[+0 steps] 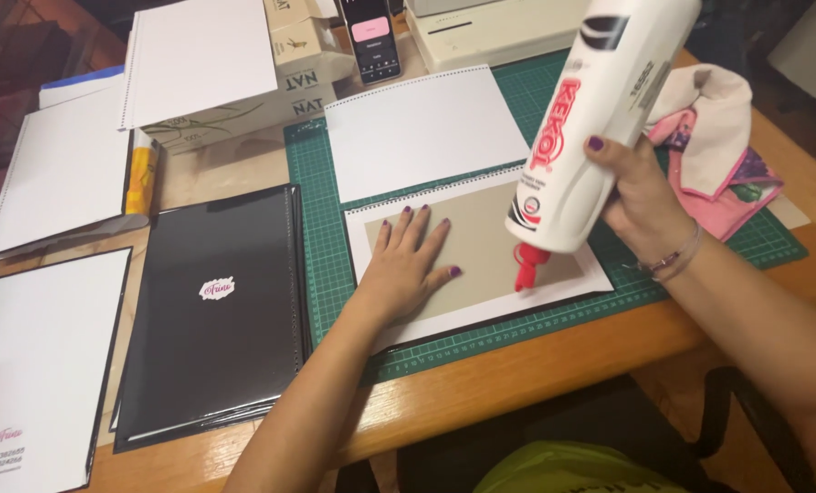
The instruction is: The person cleans the surface of a white notebook cover with a sponge and a cloth on a green cutting mat. They then apply glue from a bottle along the edges of a beige insert sheet and place it onto the notebook cover.
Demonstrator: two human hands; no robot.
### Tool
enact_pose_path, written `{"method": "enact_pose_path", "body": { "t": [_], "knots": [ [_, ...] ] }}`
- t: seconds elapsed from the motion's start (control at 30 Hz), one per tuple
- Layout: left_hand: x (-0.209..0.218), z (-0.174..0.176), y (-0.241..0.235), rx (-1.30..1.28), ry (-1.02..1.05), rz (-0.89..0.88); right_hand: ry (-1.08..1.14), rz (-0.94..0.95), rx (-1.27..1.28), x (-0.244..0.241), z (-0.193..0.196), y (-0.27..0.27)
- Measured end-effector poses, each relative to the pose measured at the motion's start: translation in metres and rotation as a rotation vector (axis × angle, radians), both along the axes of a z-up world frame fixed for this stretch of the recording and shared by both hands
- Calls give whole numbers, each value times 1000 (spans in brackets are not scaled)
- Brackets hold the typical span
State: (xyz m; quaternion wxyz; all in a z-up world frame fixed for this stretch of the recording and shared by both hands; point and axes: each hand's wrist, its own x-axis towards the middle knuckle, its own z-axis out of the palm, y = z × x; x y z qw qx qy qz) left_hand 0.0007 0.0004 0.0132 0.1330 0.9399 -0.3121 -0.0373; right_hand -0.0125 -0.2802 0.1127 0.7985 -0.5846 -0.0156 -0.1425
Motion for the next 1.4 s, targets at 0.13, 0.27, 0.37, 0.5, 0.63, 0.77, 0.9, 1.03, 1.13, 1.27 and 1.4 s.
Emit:
{"method": "enact_pose_path", "body": {
  "t": [0.13,0.27,0.37,0.5,0.63,0.77,0.9,1.03,1.13,1.27,1.4],
  "knots": [
    [22,-8,9,-162,61,2,-44,6,66,1,-4,14],
    [9,49,24,-696,261,-78,-51,-6,123,-10,1,54],
    [-18,87,23,-841,388,-100,-60,19,140,-7,-8,87],
    [-41,92,33,-834,356,119,-58,48,158,-33,12,138],
    [-53,83,45,-909,312,252,-69,69,128,-38,0,162],
    [-53,87,52,-1016,274,245,-80,100,102,-45,4,173],
    [-53,83,52,-1062,252,237,-96,112,76,-45,2,175],
    [-50,81,52,-1060,236,245,-86,127,90,-40,-7,173],
    [-51,81,52,-1059,231,251,-97,136,70,-39,-7,172],
    [-52,78,51,-1050,229,284,-74,154,71,-41,-6,173],
    [-51,72,49,-1065,226,283,-75,142,85,-39,-10,171]
  ]
}}
